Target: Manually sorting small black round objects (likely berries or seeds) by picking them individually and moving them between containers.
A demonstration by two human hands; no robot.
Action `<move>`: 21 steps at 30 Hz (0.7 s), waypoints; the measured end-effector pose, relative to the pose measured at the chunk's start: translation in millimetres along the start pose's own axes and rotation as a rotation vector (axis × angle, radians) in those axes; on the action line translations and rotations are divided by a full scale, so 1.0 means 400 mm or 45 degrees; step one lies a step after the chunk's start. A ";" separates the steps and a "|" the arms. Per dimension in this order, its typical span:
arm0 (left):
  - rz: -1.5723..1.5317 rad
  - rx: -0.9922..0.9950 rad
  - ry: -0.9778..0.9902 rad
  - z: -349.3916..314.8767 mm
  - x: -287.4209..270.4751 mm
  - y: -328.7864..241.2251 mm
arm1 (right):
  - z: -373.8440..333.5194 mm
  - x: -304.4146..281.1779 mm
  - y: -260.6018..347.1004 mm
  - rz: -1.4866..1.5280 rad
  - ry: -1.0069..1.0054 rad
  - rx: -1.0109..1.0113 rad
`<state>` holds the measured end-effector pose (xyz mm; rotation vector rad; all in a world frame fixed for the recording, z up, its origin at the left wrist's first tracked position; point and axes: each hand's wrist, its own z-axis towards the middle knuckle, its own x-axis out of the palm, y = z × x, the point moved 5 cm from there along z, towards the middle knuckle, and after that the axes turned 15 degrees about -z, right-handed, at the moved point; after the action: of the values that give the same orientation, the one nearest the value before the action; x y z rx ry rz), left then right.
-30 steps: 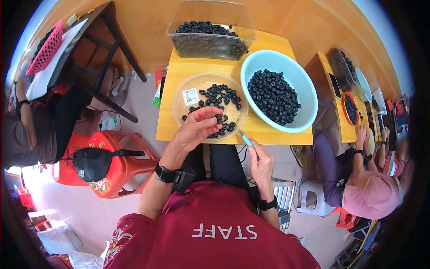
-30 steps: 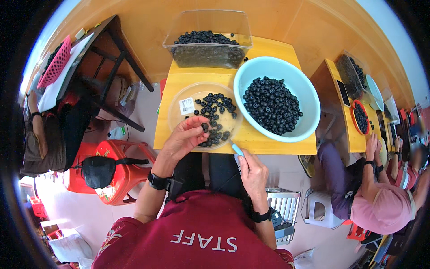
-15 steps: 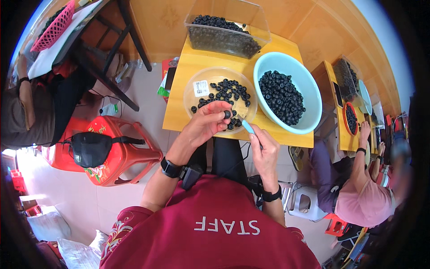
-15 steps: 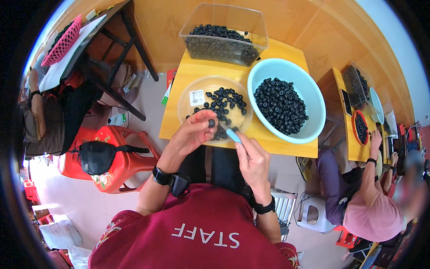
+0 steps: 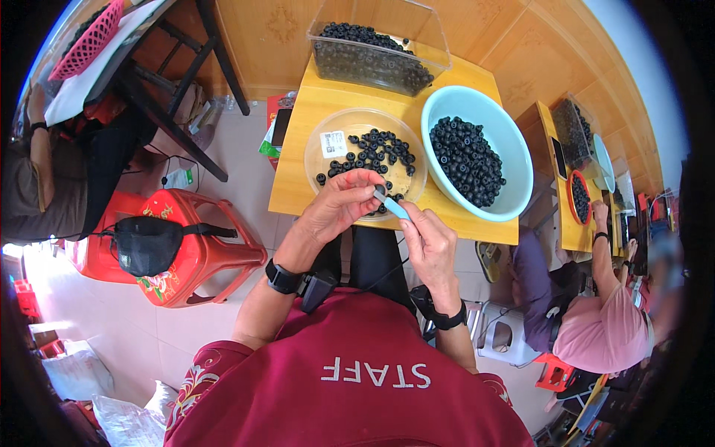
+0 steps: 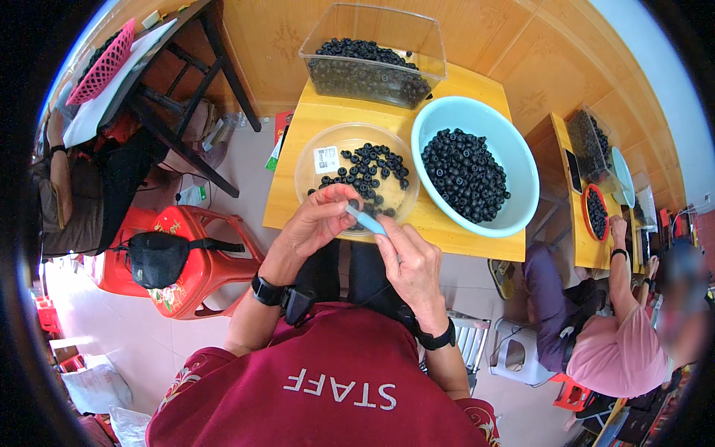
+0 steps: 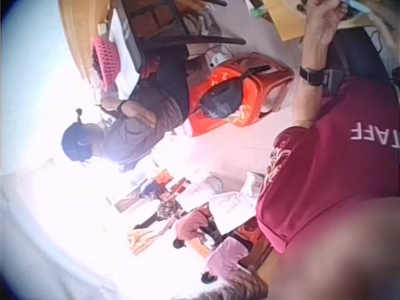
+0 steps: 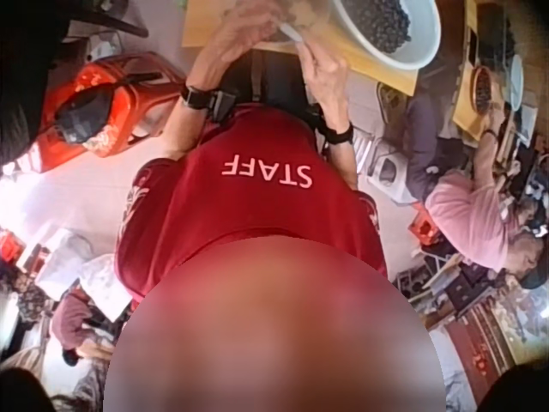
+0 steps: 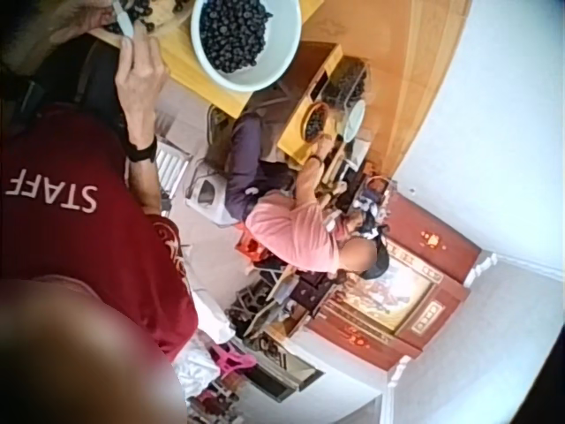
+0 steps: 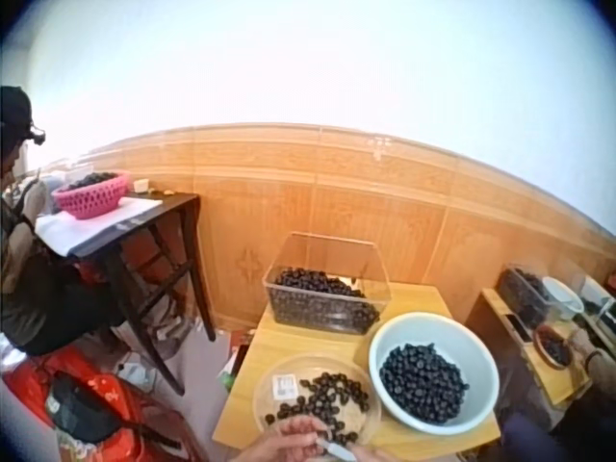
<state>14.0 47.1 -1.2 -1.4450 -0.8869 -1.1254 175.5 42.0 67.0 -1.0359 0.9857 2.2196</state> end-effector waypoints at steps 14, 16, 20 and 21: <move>-0.064 -0.119 0.045 -0.007 -0.008 0.004 | 0.001 0.005 0.004 -0.055 -0.001 -0.052; -0.069 -0.120 0.059 -0.007 -0.007 0.002 | 0.001 0.009 0.000 -0.043 0.002 -0.059; -0.105 -0.189 0.151 -0.024 0.006 -0.003 | -0.005 0.045 -0.081 -0.172 -0.047 0.039; -0.103 -0.186 0.150 -0.033 0.013 -0.009 | -0.014 0.044 -0.103 -0.169 -0.047 0.036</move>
<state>9.6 34.6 4.9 -1.4550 -0.8000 -1.3454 195.5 65.5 33.8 -1.0141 0.9036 2.1037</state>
